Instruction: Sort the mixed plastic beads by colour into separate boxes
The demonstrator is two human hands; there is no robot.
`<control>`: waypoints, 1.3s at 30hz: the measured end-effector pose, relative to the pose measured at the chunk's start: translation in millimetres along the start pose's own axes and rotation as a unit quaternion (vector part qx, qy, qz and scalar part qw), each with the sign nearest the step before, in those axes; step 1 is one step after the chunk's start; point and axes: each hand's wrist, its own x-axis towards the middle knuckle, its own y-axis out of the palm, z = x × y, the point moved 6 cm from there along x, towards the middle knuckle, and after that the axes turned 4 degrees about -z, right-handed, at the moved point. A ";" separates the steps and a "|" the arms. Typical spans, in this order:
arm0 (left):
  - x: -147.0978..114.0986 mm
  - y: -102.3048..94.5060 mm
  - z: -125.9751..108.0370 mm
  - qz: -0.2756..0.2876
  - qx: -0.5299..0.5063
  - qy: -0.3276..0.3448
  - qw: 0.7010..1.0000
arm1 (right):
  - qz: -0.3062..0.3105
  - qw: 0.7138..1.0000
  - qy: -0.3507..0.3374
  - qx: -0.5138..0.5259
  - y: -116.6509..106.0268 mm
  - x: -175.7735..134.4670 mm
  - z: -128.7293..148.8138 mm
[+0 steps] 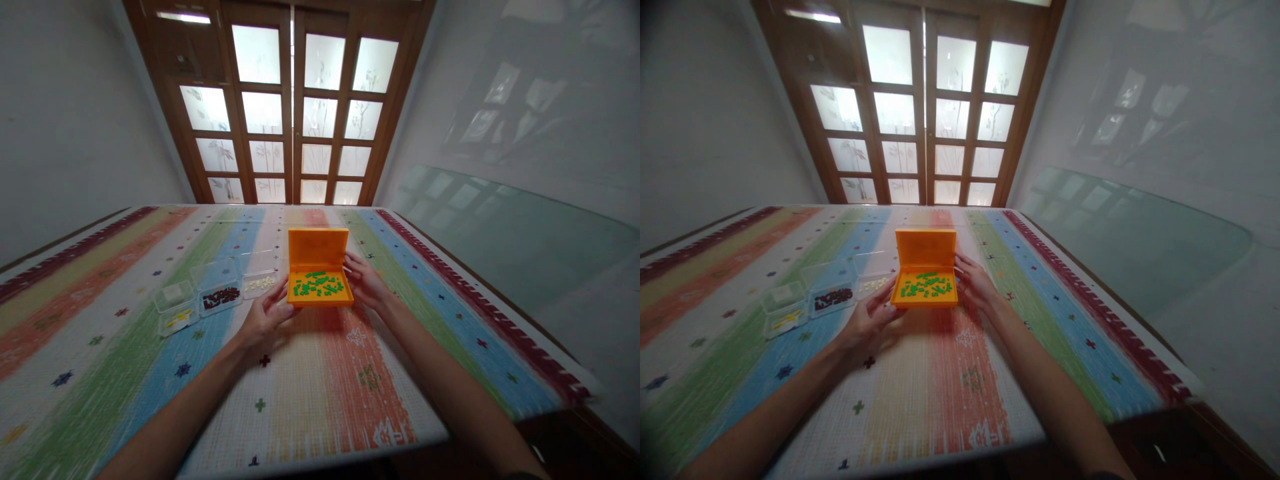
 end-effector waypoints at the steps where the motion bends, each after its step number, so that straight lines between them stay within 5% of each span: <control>1: -0.6 0.8 -1.4 -0.005 -0.005 0.002 1.000 | 0.002 1.000 0.011 0.006 -0.5 0.4 -0.6; 7: 0.8 -3.1 -2.1 -0.022 -0.019 0.006 1.000 | 0.054 0.996 0.057 -0.038 8.1 -3.7 -3.2; 12: 4.5 -15.6 3.8 -0.089 -0.008 -0.044 0.995 | 0.080 0.993 0.057 -0.065 20.4 -10.0 -4.7; 20: 3.6 -17.0 0.6 -0.146 -0.015 -0.056 0.988 | 0.039 0.989 0.079 -0.121 22.2 -22.1 -7.5; 27: 7.6 -24.5 0.8 -0.172 -0.002 -0.059 0.983 | 0.020 0.969 -0.016 -0.244 18.0 -18.1 -7.7; 32: 8.5 -27.2 -2.7 -0.180 -0.012 -0.048 0.982 | 0.096 0.901 -0.172 -0.387 25.1 -16.2 7.8; 39: 8.6 -25.8 -0.5 -0.158 -0.004 -0.044 0.986 | 0.242 0.732 -0.294 -0.565 60.4 -19.7 19.5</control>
